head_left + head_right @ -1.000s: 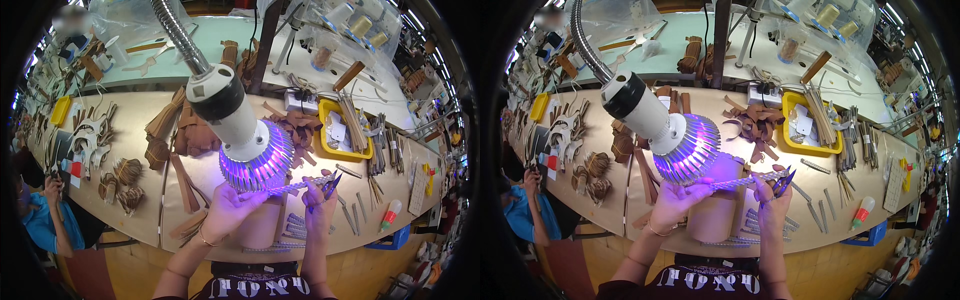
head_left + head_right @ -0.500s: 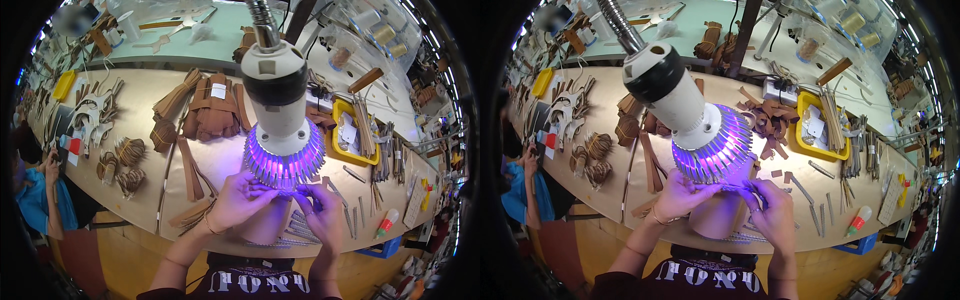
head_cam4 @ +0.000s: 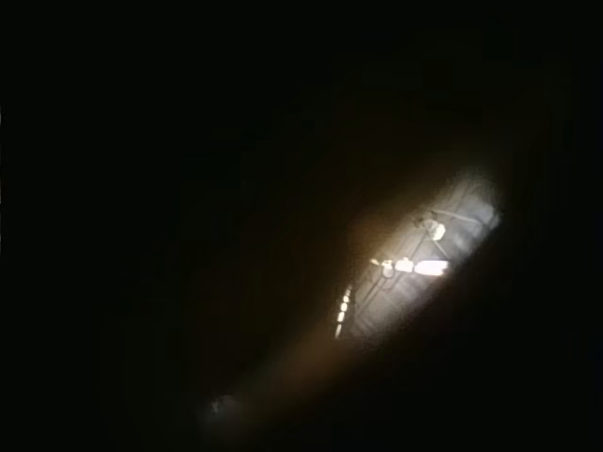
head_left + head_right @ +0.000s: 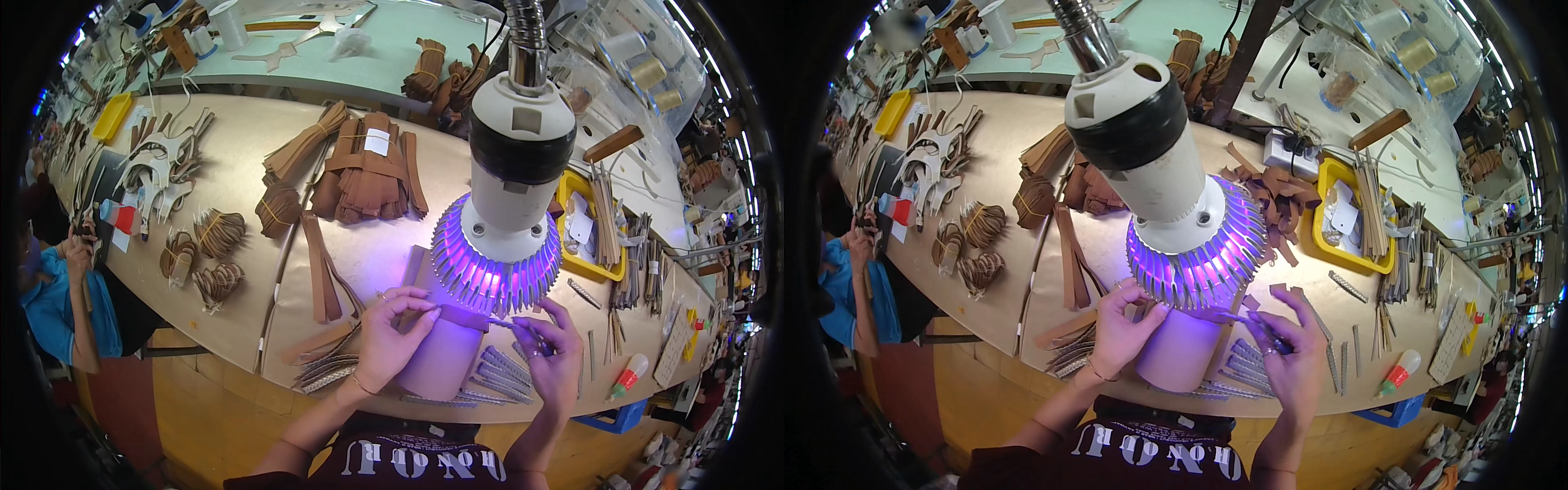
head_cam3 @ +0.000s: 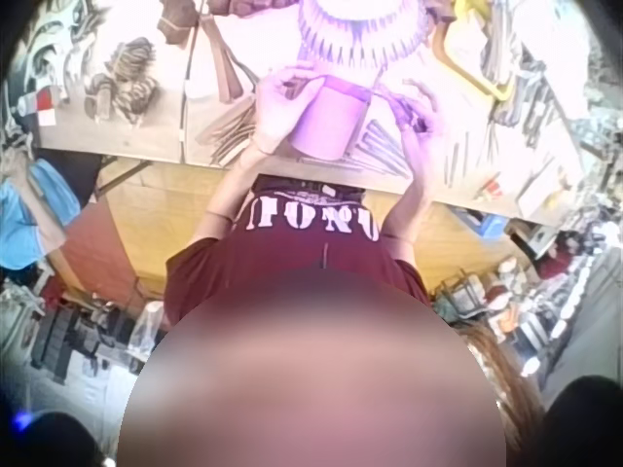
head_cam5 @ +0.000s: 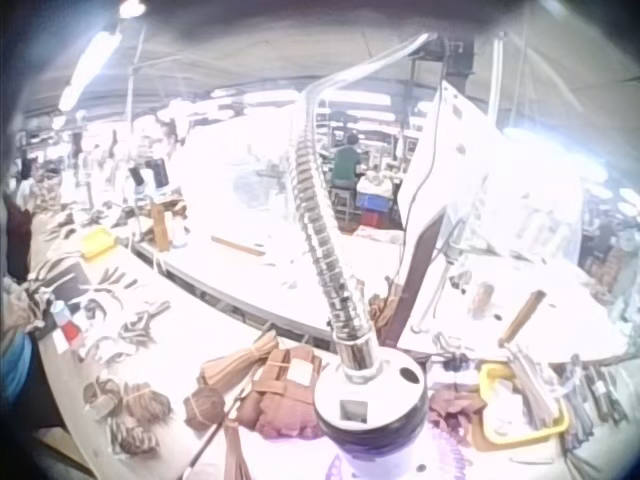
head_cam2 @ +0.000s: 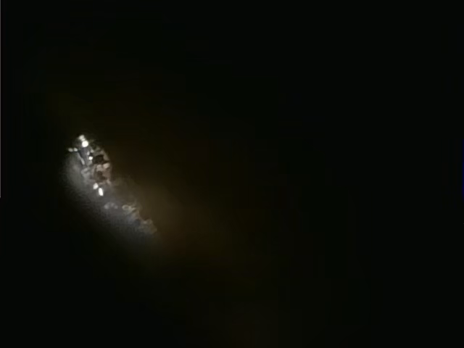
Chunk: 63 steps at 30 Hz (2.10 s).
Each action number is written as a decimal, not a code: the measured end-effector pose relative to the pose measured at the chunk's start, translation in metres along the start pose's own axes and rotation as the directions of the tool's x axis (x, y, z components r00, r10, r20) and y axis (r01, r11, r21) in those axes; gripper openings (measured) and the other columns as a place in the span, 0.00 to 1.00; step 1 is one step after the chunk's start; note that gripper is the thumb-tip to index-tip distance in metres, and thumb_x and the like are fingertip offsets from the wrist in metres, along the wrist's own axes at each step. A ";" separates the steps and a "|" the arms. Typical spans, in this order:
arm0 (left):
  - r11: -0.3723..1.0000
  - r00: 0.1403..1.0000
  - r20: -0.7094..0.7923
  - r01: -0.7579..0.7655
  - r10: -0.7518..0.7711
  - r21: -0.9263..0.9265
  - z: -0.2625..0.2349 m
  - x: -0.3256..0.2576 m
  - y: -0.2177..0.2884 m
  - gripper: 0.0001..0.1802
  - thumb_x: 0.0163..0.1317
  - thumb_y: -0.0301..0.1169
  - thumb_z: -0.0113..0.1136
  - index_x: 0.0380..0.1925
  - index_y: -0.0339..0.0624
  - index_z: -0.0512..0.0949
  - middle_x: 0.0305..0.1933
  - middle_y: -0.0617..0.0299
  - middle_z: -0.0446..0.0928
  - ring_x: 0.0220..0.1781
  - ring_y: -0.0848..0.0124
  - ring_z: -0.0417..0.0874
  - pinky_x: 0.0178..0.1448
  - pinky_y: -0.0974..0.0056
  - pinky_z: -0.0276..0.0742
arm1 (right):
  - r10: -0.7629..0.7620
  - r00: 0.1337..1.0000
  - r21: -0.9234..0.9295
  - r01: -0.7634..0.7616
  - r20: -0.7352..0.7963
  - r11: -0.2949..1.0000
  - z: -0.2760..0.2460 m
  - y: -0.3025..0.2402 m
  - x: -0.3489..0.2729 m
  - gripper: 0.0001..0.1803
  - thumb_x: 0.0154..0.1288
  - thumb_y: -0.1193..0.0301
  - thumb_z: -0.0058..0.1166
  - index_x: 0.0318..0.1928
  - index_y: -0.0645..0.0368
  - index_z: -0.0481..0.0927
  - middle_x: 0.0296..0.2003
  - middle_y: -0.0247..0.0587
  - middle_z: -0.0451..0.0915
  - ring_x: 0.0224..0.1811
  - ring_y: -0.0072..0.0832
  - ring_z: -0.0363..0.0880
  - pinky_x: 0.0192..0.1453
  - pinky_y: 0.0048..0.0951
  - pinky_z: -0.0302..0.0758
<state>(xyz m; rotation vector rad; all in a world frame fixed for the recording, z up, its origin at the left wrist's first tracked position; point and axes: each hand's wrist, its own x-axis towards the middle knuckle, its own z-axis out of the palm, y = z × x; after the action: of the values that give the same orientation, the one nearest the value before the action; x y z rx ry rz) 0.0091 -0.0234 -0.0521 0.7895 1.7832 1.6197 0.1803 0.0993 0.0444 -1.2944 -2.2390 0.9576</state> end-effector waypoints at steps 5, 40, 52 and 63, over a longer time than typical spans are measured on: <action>0.880 0.983 0.104 0.184 -0.154 -0.439 0.000 0.002 0.002 0.11 0.59 0.19 0.63 0.42 0.33 0.77 0.44 0.57 0.82 0.45 0.74 0.82 0.52 0.71 0.76 | 0.046 0.975 0.126 -0.075 0.218 0.989 0.018 -0.018 -0.005 0.11 0.57 0.77 0.65 0.41 0.65 0.85 0.27 0.35 0.82 0.26 0.16 0.75 0.30 0.19 0.71; 0.709 0.978 0.119 0.208 -0.174 -0.674 -0.008 0.007 0.011 0.22 0.65 0.18 0.55 0.59 0.29 0.66 0.48 0.48 0.81 0.50 0.72 0.83 0.59 0.71 0.77 | -0.256 0.895 0.098 0.237 0.364 0.967 0.049 0.002 0.040 0.12 0.57 0.64 0.61 0.36 0.60 0.83 0.20 0.51 0.76 0.23 0.49 0.76 0.29 0.43 0.70; 0.720 0.969 0.105 0.237 -0.224 -0.652 -0.009 0.011 0.010 0.23 0.64 0.18 0.55 0.59 0.29 0.66 0.43 0.50 0.83 0.45 0.73 0.84 0.54 0.71 0.78 | -0.269 0.914 0.063 0.262 0.302 0.963 0.055 -0.003 0.041 0.16 0.55 0.65 0.58 0.41 0.61 0.81 0.26 0.54 0.79 0.29 0.52 0.78 0.35 0.46 0.74; 0.713 0.950 0.104 0.290 -0.294 -0.638 -0.011 0.020 0.010 0.24 0.64 0.19 0.56 0.60 0.30 0.65 0.39 0.54 0.84 0.40 0.73 0.84 0.49 0.68 0.80 | -0.293 0.935 0.033 0.292 0.199 0.956 0.059 -0.011 0.037 0.21 0.51 0.65 0.60 0.47 0.58 0.80 0.30 0.51 0.81 0.32 0.51 0.79 0.39 0.46 0.76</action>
<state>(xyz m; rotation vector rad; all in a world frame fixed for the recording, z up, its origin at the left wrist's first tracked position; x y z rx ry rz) -0.0119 -0.0141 -0.0421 0.1584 1.1242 1.8328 0.1186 0.1058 0.0107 -0.8580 -2.4922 1.0145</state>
